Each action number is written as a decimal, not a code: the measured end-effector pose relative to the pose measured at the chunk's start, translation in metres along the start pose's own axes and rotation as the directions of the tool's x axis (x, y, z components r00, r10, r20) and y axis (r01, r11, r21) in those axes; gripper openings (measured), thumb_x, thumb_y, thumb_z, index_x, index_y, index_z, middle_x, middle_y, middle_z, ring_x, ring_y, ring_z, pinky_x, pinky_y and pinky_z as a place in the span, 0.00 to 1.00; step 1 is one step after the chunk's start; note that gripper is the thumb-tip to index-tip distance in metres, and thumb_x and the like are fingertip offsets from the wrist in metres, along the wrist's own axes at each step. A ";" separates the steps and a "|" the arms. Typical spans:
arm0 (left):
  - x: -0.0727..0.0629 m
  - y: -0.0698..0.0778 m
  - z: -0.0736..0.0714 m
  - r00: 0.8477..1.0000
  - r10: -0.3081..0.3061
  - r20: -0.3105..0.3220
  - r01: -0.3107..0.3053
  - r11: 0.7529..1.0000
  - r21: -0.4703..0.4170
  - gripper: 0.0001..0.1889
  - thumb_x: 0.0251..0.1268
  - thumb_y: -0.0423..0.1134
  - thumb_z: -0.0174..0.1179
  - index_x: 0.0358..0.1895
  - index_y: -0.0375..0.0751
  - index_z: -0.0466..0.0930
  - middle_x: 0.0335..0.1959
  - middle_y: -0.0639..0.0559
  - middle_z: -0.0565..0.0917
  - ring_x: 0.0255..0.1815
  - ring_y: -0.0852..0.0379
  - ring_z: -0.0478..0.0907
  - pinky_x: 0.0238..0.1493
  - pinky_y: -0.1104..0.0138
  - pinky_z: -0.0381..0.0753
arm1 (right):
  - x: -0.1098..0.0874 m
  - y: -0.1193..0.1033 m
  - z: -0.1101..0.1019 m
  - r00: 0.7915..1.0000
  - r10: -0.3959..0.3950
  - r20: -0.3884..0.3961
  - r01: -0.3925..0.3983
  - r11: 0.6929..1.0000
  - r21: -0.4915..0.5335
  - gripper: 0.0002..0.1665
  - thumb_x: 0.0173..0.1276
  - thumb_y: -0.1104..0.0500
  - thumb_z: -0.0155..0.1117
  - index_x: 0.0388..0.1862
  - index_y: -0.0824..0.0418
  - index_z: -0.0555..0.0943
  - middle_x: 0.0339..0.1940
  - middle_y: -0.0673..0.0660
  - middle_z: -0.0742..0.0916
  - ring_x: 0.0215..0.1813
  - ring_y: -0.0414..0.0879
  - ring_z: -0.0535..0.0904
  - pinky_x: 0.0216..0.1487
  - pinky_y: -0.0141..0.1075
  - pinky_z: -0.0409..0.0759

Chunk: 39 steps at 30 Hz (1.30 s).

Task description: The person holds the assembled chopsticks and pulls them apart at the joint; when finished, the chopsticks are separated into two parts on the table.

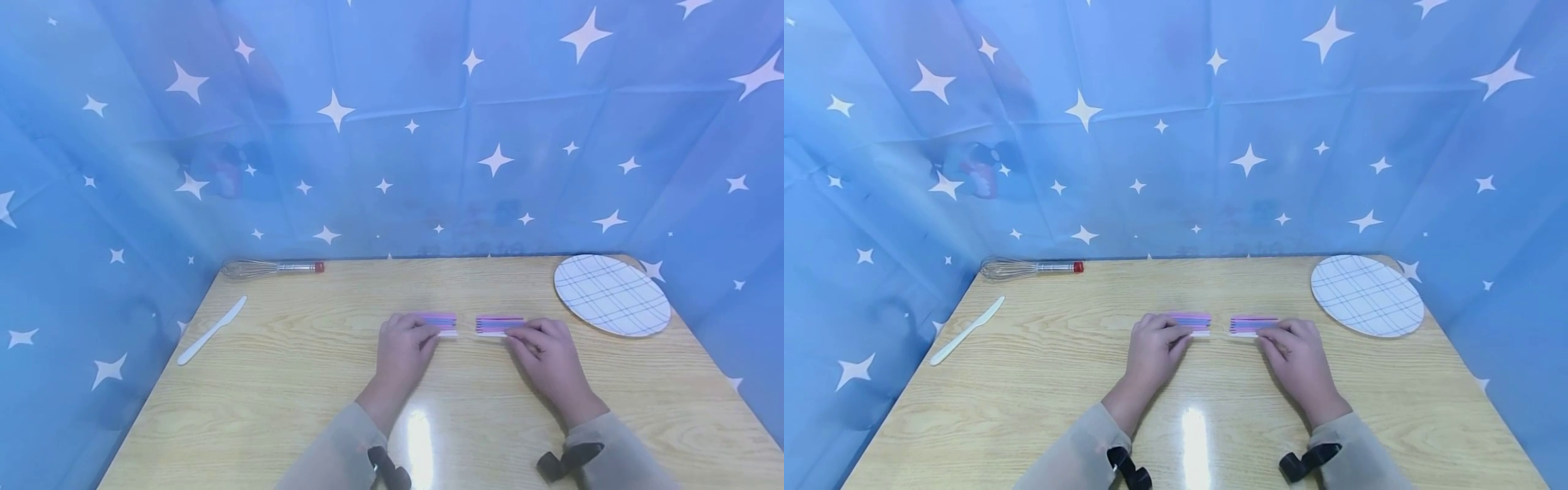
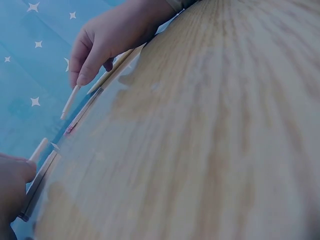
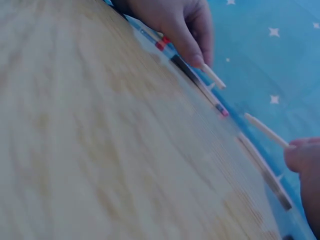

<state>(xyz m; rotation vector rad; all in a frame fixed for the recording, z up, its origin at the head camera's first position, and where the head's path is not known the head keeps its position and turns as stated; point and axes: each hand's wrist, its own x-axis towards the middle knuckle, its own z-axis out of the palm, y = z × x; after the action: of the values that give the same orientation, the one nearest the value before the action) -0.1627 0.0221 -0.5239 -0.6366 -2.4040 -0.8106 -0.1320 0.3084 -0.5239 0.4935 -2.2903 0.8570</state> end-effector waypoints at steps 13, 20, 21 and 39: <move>-0.002 -0.005 0.001 1.000 -0.008 0.002 0.008 0.999 0.051 0.07 0.60 0.43 0.80 0.41 0.53 0.95 0.43 0.58 0.90 0.46 0.55 0.80 0.45 0.60 0.77 | 0.000 0.005 -0.001 0.998 0.016 0.055 -0.014 0.999 -0.030 0.14 0.54 0.72 0.83 0.37 0.59 0.93 0.37 0.59 0.87 0.45 0.58 0.76 0.50 0.50 0.65; -0.003 -0.006 0.001 1.000 -0.018 -0.019 0.019 0.999 0.029 0.06 0.60 0.41 0.81 0.39 0.53 0.95 0.42 0.56 0.90 0.45 0.54 0.80 0.45 0.58 0.77 | 0.002 0.006 0.003 0.999 0.001 0.042 0.000 0.999 -0.042 0.14 0.52 0.73 0.82 0.36 0.59 0.93 0.36 0.59 0.87 0.43 0.56 0.76 0.50 0.50 0.65; -0.003 -0.006 0.001 1.000 -0.022 -0.021 0.022 0.999 0.024 0.06 0.60 0.40 0.81 0.39 0.53 0.95 0.42 0.56 0.90 0.45 0.53 0.80 0.46 0.58 0.77 | 0.002 0.006 0.004 0.999 -0.001 0.044 0.003 0.999 -0.045 0.14 0.52 0.73 0.82 0.36 0.59 0.93 0.36 0.58 0.87 0.42 0.56 0.76 0.50 0.50 0.65; -0.004 -0.007 0.005 0.999 -0.044 0.028 0.044 0.999 0.002 0.07 0.63 0.41 0.77 0.44 0.52 0.94 0.44 0.59 0.89 0.47 0.57 0.78 0.50 0.59 0.76 | 0.005 0.008 0.007 0.998 0.028 0.050 -0.024 0.997 -0.073 0.10 0.54 0.73 0.79 0.33 0.61 0.91 0.34 0.59 0.87 0.42 0.57 0.77 0.50 0.50 0.66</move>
<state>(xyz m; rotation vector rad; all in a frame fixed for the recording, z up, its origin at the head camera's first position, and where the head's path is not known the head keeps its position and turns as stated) -0.1651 0.0195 -0.5329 -0.5997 -2.4516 -0.8230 -0.1423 0.3088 -0.5282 0.4598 -2.3702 0.7791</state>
